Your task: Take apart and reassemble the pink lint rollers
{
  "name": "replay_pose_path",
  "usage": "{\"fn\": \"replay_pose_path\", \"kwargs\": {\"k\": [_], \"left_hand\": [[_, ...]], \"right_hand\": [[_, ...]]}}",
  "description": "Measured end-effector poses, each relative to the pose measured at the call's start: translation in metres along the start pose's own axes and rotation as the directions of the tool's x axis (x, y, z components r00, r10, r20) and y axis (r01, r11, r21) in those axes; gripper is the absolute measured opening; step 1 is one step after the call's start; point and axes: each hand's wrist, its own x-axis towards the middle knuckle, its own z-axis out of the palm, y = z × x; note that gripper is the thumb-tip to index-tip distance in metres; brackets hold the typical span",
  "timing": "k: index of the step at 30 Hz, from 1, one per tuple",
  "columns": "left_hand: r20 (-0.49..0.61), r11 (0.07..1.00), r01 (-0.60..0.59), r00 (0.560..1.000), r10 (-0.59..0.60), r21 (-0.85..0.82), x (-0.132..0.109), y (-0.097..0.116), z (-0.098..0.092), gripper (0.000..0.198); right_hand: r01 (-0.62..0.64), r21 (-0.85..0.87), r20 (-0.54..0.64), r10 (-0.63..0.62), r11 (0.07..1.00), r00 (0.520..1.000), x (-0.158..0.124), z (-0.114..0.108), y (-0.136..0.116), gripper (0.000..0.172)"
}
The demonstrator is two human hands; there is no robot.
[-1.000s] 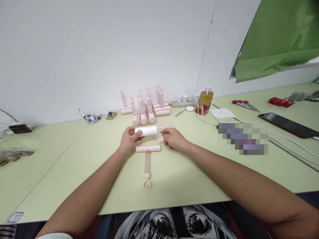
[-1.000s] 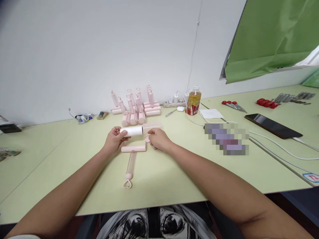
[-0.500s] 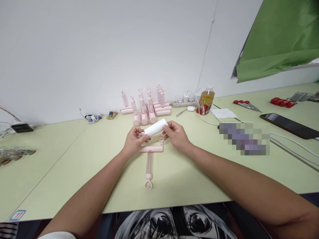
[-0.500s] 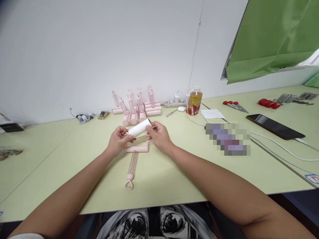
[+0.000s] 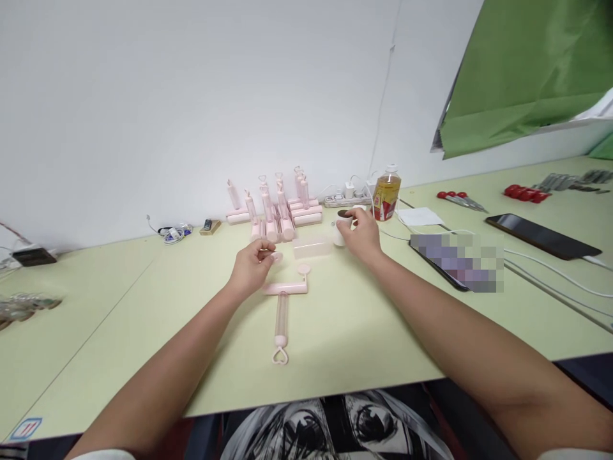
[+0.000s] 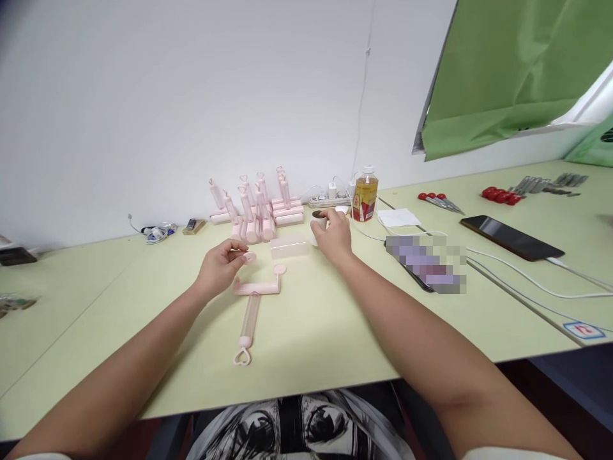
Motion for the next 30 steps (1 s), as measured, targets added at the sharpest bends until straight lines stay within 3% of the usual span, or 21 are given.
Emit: {"fn": "replay_pose_path", "kwargs": {"k": [3,5,7,10,14,18,20,23,26,30], "left_hand": [[0.127,0.993,-0.118,0.985,0.115,0.012,0.011,0.015,0.020,0.014],[0.252,0.976,-0.217,0.946,0.205,0.021,0.022,0.022,0.042,0.015],[0.370,0.923,-0.348,0.889,0.270,0.162,0.032,0.024,0.065,0.019],[0.543,0.796,-0.478,0.807,0.232,0.371,0.041,0.021,0.094,0.027],[0.636,0.734,-0.501,0.762,0.123,0.459,0.040,0.018,0.110,0.030],[0.672,0.672,-0.533,0.737,0.070,0.515,0.034,0.026,0.101,0.022],[0.661,0.657,-0.532,0.747,0.066,0.535,0.031,0.031,0.089,0.025],[0.614,0.670,-0.496,0.785,0.076,0.552,0.023,0.037,0.061,0.032],[0.591,0.681,-0.422,0.806,-0.020,0.598,0.010,0.035,0.025,0.032],[0.606,0.701,-0.329,0.774,-0.185,0.633,-0.008,0.025,-0.007,0.028]], "right_hand": [[-0.031,-0.014,0.051,0.032,0.999,0.998,-0.002,0.005,0.005,0.024],[-0.029,-0.004,0.082,0.030,1.000,0.996,-0.004,0.006,0.005,0.025],[-0.024,0.009,0.117,0.023,1.000,0.993,-0.005,0.006,0.003,0.026],[-0.024,0.011,0.147,0.023,1.000,0.989,-0.006,0.005,0.002,0.027],[-0.036,0.008,0.170,0.034,0.999,0.985,-0.006,0.006,0.002,0.029],[-0.039,-0.001,0.190,0.038,0.999,0.981,-0.006,0.009,0.001,0.041],[-0.047,-0.013,0.198,0.049,0.999,0.979,-0.007,0.010,0.000,0.049],[-0.061,-0.022,0.210,0.064,0.998,0.976,-0.008,0.010,0.000,0.053],[-0.075,-0.008,0.231,0.074,0.997,0.970,-0.009,0.011,0.000,0.053],[-0.078,0.017,0.184,0.074,0.997,0.980,-0.009,0.011,-0.001,0.054]]}}
